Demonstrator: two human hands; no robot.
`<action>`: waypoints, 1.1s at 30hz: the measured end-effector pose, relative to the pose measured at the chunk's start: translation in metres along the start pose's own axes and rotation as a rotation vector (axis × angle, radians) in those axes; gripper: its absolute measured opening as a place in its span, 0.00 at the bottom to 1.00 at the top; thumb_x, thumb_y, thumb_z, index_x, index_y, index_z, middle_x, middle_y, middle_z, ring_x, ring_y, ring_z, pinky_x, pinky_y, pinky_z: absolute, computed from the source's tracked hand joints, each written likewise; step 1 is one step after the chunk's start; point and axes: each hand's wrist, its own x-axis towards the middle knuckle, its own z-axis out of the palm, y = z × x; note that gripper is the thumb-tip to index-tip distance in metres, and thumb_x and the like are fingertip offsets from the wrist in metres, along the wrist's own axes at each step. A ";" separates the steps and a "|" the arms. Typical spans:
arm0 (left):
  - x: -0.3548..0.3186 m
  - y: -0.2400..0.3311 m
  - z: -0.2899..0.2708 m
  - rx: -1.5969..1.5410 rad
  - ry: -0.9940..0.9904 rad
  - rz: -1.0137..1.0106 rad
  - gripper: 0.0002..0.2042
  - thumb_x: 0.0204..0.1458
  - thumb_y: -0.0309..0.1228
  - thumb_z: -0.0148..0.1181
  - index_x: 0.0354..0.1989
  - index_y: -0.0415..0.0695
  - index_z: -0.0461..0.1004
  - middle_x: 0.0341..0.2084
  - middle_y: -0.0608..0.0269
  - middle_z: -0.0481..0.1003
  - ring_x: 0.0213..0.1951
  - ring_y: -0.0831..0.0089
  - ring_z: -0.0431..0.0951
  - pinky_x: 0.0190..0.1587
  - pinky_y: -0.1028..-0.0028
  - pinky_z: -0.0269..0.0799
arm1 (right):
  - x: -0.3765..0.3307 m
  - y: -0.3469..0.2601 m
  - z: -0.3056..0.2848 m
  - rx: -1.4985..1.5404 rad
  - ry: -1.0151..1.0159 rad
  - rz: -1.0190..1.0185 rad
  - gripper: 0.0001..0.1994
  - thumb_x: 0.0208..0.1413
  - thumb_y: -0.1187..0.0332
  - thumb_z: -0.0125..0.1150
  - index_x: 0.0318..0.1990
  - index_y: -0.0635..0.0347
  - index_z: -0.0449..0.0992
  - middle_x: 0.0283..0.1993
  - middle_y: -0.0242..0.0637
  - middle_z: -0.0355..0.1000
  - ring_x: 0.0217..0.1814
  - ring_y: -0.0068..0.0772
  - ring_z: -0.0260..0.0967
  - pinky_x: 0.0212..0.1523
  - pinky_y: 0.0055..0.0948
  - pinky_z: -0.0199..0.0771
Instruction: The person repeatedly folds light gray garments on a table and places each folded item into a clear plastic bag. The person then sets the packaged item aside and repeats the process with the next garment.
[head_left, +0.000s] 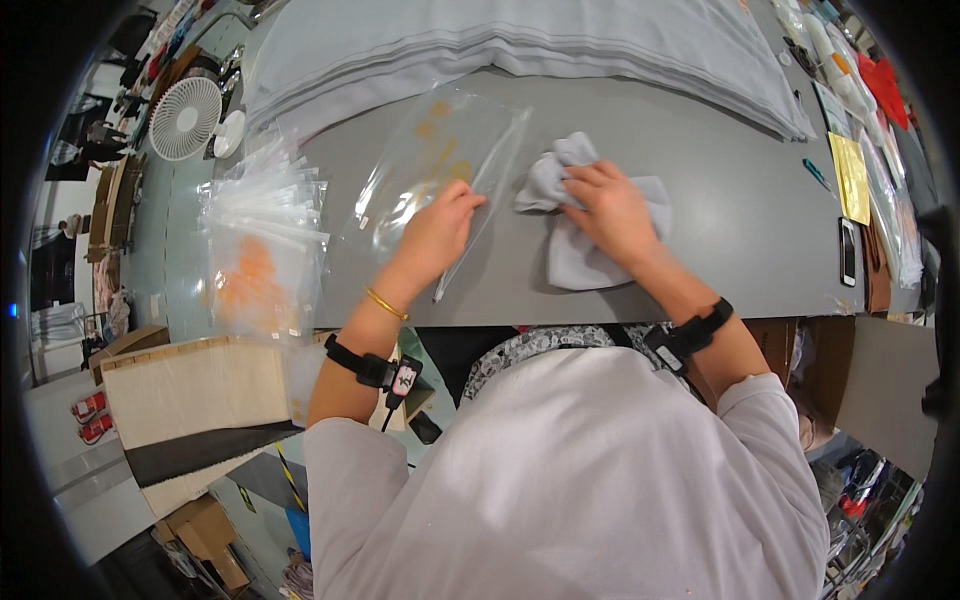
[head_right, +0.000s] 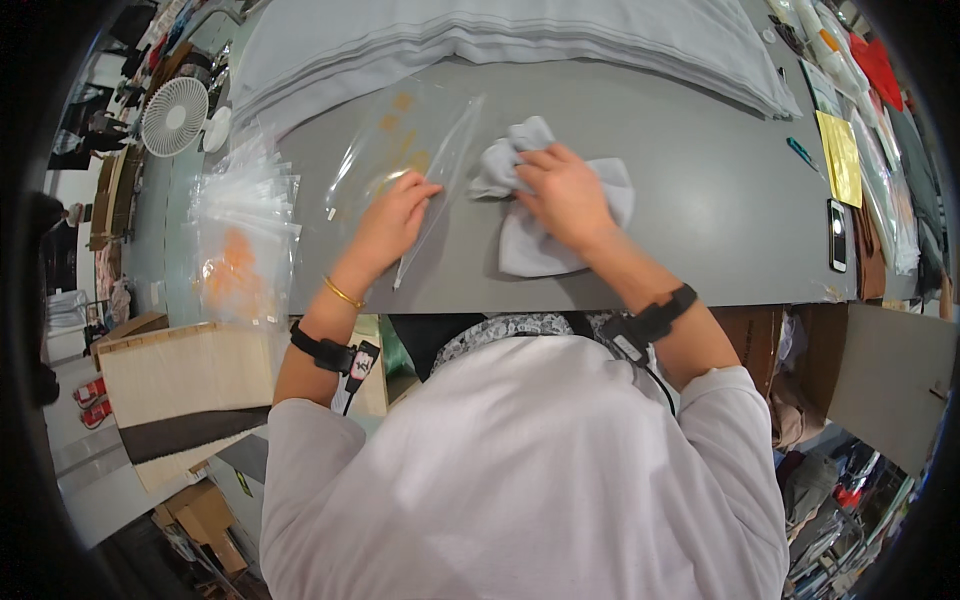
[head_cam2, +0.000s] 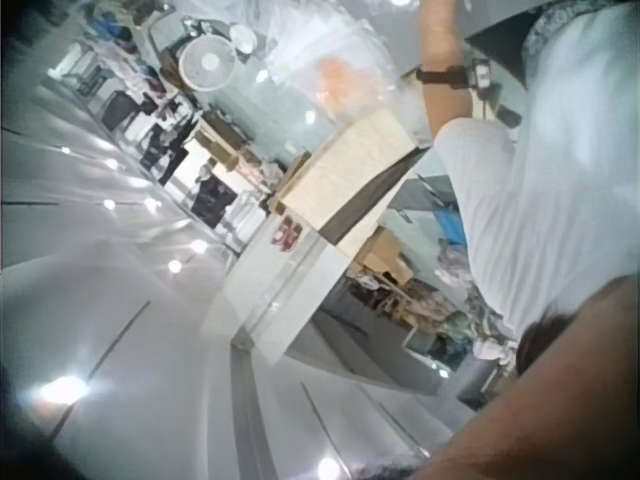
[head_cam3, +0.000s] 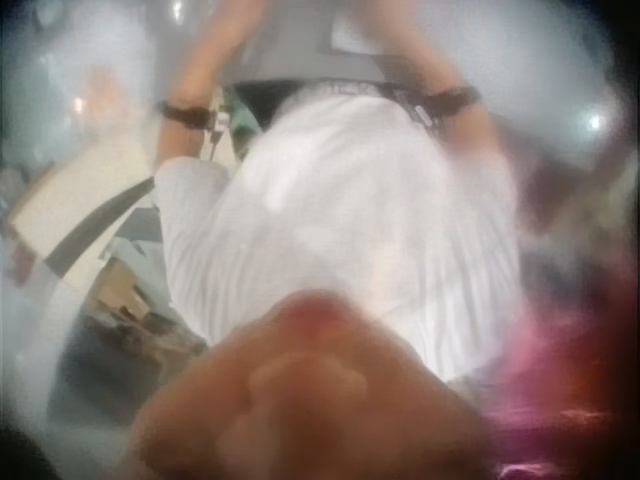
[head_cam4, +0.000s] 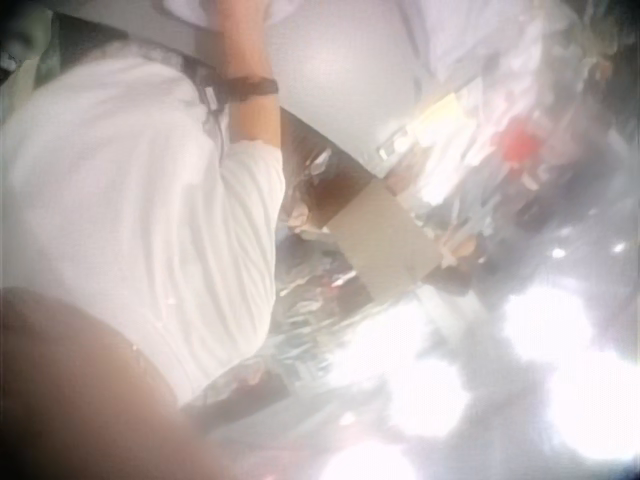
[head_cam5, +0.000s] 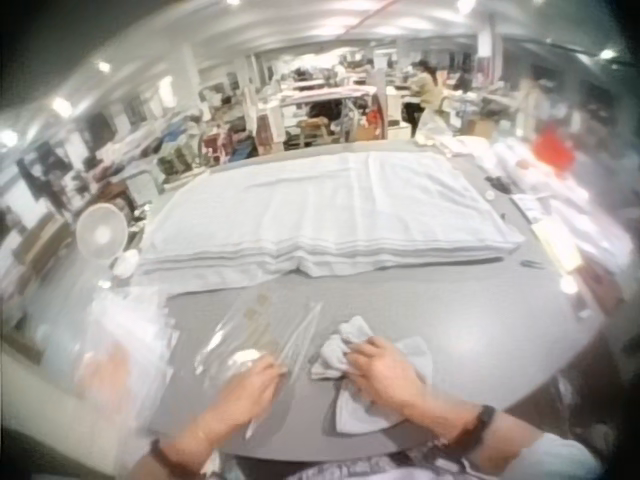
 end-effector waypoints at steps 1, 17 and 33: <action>-0.007 0.008 0.008 0.005 -0.001 -0.014 0.14 0.60 0.26 0.58 0.54 0.42 0.76 0.44 0.57 0.74 0.42 0.53 0.80 0.43 0.59 0.77 | -0.003 0.001 -0.010 0.007 0.005 0.091 0.18 0.45 0.70 0.76 0.45 0.62 0.82 0.54 0.39 0.80 0.59 0.45 0.74 0.53 0.40 0.78; 0.005 0.072 -0.025 0.234 0.165 0.161 0.28 0.50 0.14 0.55 0.61 0.48 0.76 0.55 0.56 0.73 0.44 0.53 0.81 0.40 0.61 0.79 | 0.066 -0.072 0.031 -0.359 -0.223 -0.084 0.30 0.52 0.45 0.69 0.58 0.53 0.80 0.71 0.51 0.66 0.77 0.55 0.55 0.77 0.50 0.49; -0.035 0.084 0.077 0.154 0.055 0.046 0.44 0.52 0.48 0.71 0.69 0.26 0.60 0.68 0.27 0.57 0.72 0.35 0.55 0.74 0.49 0.54 | 0.059 -0.026 0.050 -0.192 -0.381 -0.333 0.31 0.58 0.63 0.64 0.71 0.25 0.69 0.80 0.43 0.54 0.84 0.57 0.44 0.78 0.70 0.40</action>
